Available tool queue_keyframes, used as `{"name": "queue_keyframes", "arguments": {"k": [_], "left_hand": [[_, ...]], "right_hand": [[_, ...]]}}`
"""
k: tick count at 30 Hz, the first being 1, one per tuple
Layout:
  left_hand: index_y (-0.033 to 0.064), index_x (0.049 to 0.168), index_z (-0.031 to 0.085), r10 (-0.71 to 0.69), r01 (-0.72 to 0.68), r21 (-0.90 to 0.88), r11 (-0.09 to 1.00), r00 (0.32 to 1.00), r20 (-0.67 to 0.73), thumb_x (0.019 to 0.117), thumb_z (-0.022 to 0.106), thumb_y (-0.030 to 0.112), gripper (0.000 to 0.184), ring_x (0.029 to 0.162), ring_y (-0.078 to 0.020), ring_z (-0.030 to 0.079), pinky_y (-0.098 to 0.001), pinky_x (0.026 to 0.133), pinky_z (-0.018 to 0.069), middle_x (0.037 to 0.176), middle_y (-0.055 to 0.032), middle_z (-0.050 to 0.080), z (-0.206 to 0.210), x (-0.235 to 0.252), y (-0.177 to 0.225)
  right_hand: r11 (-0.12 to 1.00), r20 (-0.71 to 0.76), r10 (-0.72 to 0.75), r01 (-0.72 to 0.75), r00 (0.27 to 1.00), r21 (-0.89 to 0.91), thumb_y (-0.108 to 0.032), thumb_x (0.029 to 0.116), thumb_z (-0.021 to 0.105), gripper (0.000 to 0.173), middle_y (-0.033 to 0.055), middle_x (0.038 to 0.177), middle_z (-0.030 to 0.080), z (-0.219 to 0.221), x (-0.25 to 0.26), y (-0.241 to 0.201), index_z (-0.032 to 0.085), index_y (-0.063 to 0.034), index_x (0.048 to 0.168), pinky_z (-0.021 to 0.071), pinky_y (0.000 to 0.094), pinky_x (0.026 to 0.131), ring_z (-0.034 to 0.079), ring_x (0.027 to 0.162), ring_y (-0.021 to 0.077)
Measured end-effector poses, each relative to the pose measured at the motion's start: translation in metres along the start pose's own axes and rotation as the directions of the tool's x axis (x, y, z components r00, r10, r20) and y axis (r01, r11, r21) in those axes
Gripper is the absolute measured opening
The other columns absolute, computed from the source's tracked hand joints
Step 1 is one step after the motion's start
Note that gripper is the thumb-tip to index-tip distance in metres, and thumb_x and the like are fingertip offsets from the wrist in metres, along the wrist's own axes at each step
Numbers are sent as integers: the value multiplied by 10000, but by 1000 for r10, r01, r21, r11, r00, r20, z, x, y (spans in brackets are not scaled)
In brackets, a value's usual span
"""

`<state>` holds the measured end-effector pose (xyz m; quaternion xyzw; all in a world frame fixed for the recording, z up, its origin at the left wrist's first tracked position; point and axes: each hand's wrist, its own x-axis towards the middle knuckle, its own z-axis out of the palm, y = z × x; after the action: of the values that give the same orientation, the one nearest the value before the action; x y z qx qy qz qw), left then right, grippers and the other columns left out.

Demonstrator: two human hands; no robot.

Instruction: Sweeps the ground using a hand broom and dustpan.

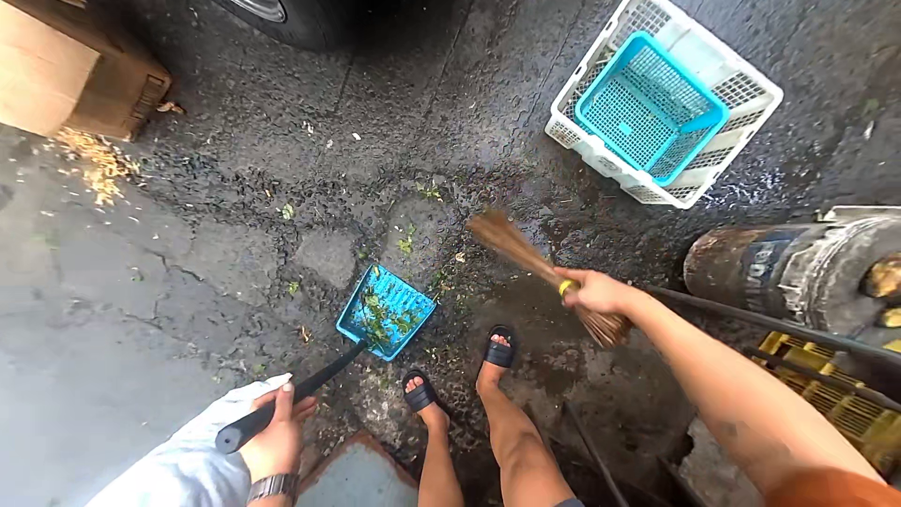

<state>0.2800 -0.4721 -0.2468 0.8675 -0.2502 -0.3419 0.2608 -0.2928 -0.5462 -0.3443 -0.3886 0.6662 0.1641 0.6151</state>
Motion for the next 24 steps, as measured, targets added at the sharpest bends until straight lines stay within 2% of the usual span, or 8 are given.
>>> {"name": "queue_keyframes", "arguments": {"k": [3, 7, 10, 12, 16, 18, 20, 24], "left_hand": [[0, 1147, 605, -10, 10, -8, 1000, 1000, 1, 1048, 616, 222, 243, 639, -230, 753, -379, 580, 661, 860, -110, 750, 0, 6, 2], [12, 1147, 601, -25, 25, 1, 1000, 1000, -15, 1046, 622, 215, 228, 619, -233, 749, -380, 568, 661, 840, -101, 744, 3, 6, 4], [14, 1134, 604, 5, -5, 7, 1000, 1000, -7, 1044, 626, 226, 231, 614, -219, 744, -371, 568, 659, 827, -89, 739, 11, 6, 8], [12, 1130, 600, 12, -12, 11, 1000, 1000, 3, 1045, 623, 224, 229, 610, -220, 744, -373, 563, 659, 822, -89, 739, 9, 4, 7], [16, 1144, 588, -12, 12, 0, 1000, 1000, 23, 1050, 610, 219, 225, 615, -214, 745, -368, 564, 655, 818, -82, 740, 6, 3, 8], [18, 1139, 592, -5, 5, -2, 1000, 1000, 17, 1051, 611, 226, 226, 610, -225, 746, -380, 556, 658, 813, -83, 742, 3, 7, 4], [25, 1142, 589, 6, -7, 19, 1000, 1000, 21, 1053, 607, 234, 227, 608, -222, 745, -378, 554, 658, 812, -74, 740, 1, 8, -1], [36, 1154, 571, 4, -4, 38, 999, 1000, 21, 1057, 601, 244, 232, 594, -207, 734, -366, 550, 654, 819, -62, 724, 9, 6, 0]], "right_hand": [[995, -60, -36, 42, 998, 91, -282, 924, 716, 743, 136, 1441, 592, -10, -48, -3, 395, -351, 1591, 500, 586, 1027, 622, 1242, 312], [945, -332, 157, -44, 930, 324, -227, 923, 729, 778, 239, 1338, 630, -18, 8, 15, 367, -320, 1606, 502, 656, 952, 636, 1162, 423], [996, -147, 88, -84, 985, 30, -283, 890, 723, 831, 225, 1333, 640, 40, 44, 31, 324, -383, 1613, 497, 666, 985, 629, 1203, 423], [995, -14, 33, -34, 999, -95, -292, 889, 708, 860, 197, 1337, 649, 73, 21, 31, 281, -405, 1626, 500, 660, 975, 643, 1189, 405], [972, -220, 104, -52, 970, 231, -217, 909, 714, 787, 153, 1409, 616, 59, -62, 82, 367, -361, 1601, 524, 598, 998, 653, 1192, 335], [892, -388, 270, -77, 882, 446, -189, 930, 688, 774, 192, 1398, 605, 33, -63, 114, 345, -281, 1619, 537, 594, 958, 653, 1161, 357], [824, -409, 387, -111, 826, 556, -212, 918, 706, 798, 211, 1388, 603, 14, -36, 127, 334, -264, 1622, 524, 598, 971, 637, 1185, 369], [955, -234, 204, -141, 951, 259, -287, 880, 741, 817, 215, 1309, 650, 62, 33, 66, 358, -363, 1598, 515, 625, 980, 642, 1182, 392]]}}
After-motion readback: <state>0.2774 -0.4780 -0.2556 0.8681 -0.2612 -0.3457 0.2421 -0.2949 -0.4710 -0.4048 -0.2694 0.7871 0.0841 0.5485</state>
